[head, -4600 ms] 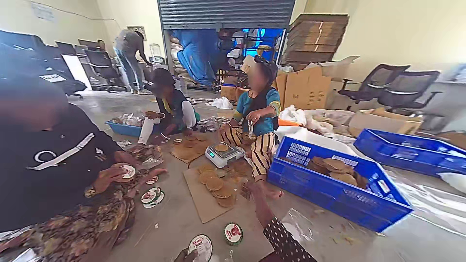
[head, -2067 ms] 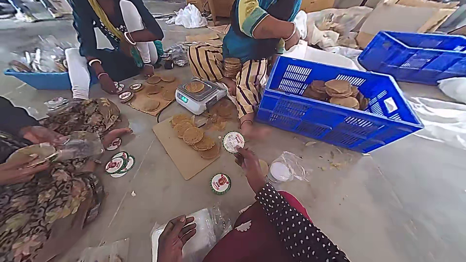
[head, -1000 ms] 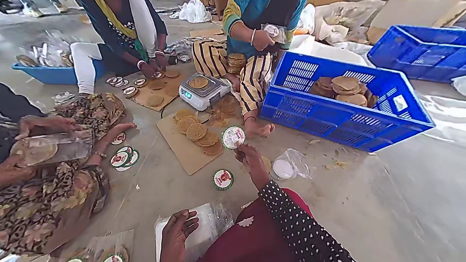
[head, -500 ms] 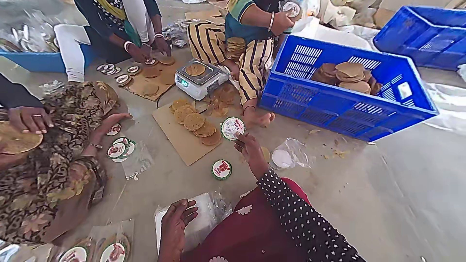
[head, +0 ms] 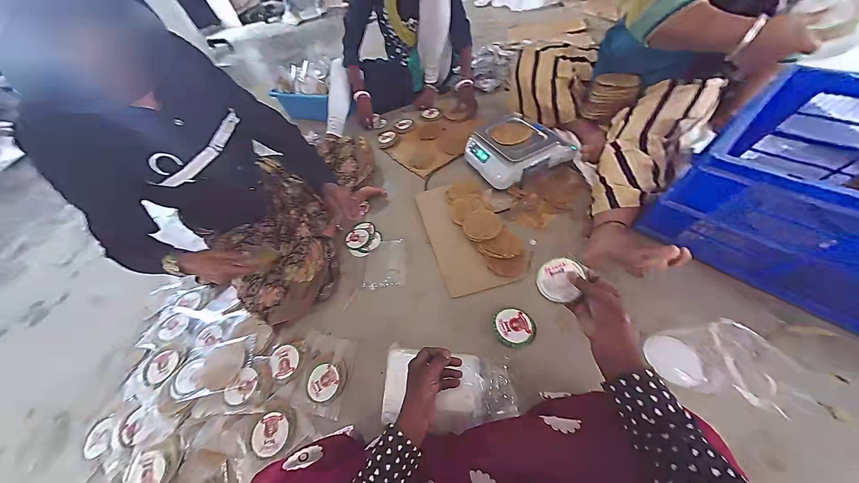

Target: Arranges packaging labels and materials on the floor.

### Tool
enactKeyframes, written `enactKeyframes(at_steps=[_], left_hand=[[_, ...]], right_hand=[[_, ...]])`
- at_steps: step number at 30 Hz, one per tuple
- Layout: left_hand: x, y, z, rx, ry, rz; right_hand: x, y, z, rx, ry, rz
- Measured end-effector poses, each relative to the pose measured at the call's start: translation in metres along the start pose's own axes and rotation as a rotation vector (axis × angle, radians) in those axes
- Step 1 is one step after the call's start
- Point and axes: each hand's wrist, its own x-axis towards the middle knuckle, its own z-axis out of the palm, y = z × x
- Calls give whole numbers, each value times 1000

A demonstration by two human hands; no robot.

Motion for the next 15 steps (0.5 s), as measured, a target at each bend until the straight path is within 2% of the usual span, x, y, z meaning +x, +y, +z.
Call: enactKeyframes(at_steps=[4,11,13,15], left_hand=[[0,-1,-1,-11,-10,-5],[-1,1,1,-16,-8,-22],[-1,-1,0,81,-12,17],[1,-6,-1,360,-44,161]], right_hand=[[-1,4,-2,-100,-8,-46],[1,8,-5,-262,-1,-14],[0,10,-6,-286,-1,-2],[1,12,-6,-297,15,11]])
